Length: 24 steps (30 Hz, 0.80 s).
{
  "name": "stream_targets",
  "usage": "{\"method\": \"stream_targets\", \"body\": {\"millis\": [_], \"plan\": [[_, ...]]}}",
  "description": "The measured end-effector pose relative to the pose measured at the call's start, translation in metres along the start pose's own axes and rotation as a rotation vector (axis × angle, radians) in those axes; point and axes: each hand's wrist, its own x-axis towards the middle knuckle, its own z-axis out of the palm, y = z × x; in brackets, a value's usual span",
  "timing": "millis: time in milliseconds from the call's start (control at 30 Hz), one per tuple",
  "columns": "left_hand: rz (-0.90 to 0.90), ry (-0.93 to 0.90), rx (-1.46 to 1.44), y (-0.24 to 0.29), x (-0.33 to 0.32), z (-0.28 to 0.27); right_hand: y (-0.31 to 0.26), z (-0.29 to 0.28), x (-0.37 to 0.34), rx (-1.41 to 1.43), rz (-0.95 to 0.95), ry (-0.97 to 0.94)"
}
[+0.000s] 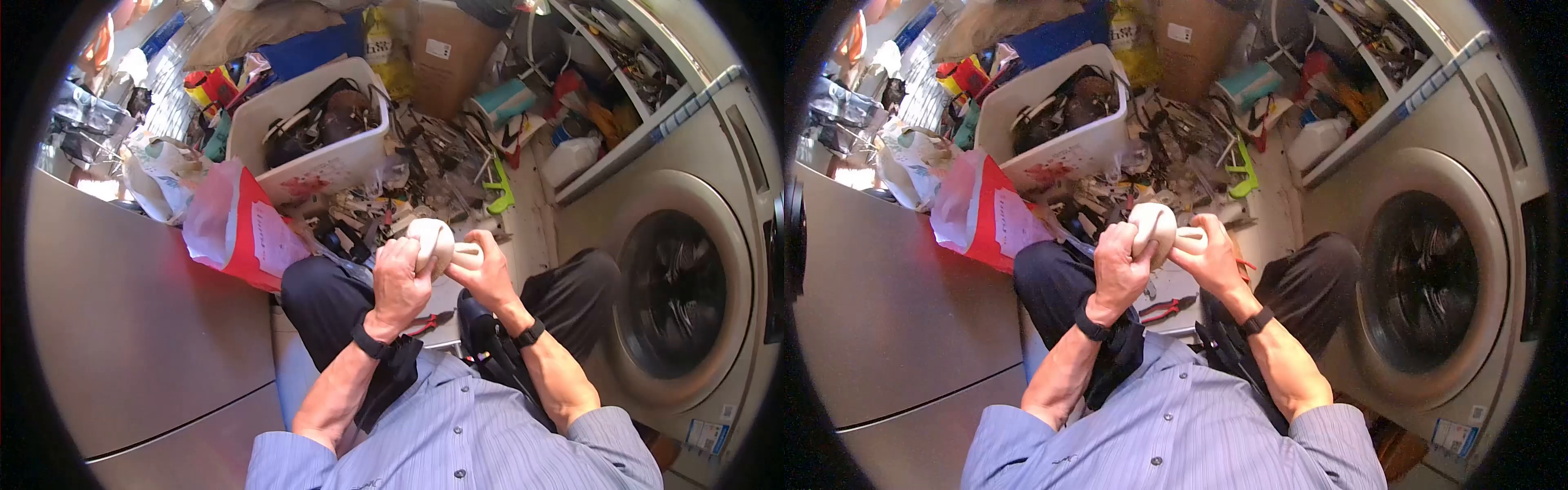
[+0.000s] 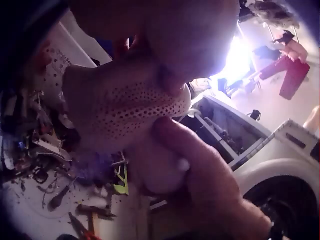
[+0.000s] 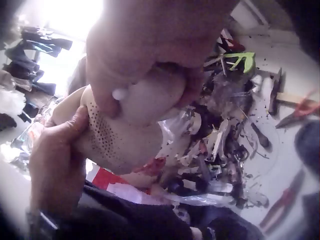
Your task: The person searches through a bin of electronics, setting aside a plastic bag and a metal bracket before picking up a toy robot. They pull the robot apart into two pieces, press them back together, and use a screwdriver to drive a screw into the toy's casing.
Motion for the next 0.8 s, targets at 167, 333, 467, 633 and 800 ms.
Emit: {"method": "stream_targets", "body": {"millis": [167,333,467,633,800], "plan": [[0.108,0.069,0.113,0.002,-0.007,0.005,-0.002,0.004,-0.004,0.029,0.029,0.027],[0.117,0.101,0.135,-0.003,-0.007,0.007,-0.005,0.010,-0.001,0.061,0.030,0.055],[0.105,0.028,0.220,-0.001,-0.014,0.011,-0.001,0.009,0.001,0.106,0.074,0.041],[0.093,-0.011,0.244,0.002,-0.020,0.019,-0.001,0.006,-0.001,0.170,0.141,0.033],[0.080,-0.051,0.272,0.001,-0.021,0.023,0.010,0.012,0.007,0.280,0.213,0.059]]}}
